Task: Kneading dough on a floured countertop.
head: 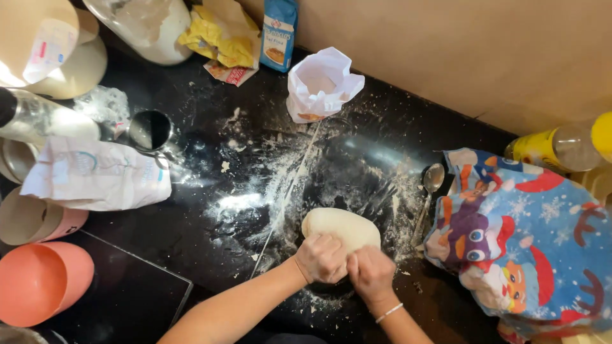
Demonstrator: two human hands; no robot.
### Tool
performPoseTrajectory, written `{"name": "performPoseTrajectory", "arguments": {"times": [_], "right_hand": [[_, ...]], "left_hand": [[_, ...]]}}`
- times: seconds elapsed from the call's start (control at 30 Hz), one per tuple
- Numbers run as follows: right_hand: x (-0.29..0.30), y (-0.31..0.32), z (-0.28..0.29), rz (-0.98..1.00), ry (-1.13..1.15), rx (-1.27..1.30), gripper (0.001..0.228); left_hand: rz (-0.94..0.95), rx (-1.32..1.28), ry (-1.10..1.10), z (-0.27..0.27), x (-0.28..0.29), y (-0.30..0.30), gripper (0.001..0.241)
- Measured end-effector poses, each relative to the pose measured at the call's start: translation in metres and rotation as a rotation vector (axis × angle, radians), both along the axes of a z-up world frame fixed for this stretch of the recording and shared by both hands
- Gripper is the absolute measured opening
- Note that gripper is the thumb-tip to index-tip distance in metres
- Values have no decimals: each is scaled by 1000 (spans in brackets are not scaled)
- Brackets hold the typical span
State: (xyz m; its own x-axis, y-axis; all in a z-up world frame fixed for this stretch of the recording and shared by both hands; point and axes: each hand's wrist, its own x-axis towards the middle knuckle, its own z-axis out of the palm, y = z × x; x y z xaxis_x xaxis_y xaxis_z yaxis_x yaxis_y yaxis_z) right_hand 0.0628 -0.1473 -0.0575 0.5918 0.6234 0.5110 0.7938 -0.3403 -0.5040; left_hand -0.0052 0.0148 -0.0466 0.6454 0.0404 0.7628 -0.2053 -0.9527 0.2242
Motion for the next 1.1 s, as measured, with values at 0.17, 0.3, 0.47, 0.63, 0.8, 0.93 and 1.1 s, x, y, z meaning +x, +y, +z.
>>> {"name": "performPoseTrajectory", "arguments": {"times": [0.17, 0.3, 0.47, 0.63, 0.8, 0.93, 1.1], "right_hand": [[27, 20, -10, -101, -155, -108, 46], [77, 53, -6, -184, -131, -133, 43], [120, 75, -23, -496, -133, -243, 38], [115, 90, 18, -583, 107, 13, 23], [79, 67, 73, -560, 933, -245, 43], [59, 51, 77, -451, 615, -205, 38], [19, 48, 41, -102, 154, 184, 35]], "left_hand": [[-141, -4, 18, 13, 43, 23, 32], [-77, -30, 17, -26, 91, 39, 25], [61, -51, 40, -63, 148, 51, 25], [92, -550, 426, 36, 175, 76, 27], [312, -399, 888, 47, 164, 104, 39], [136, -713, 1112, 63, 122, 58, 46], [-76, -556, 430, 62, 35, 0, 48]]}}
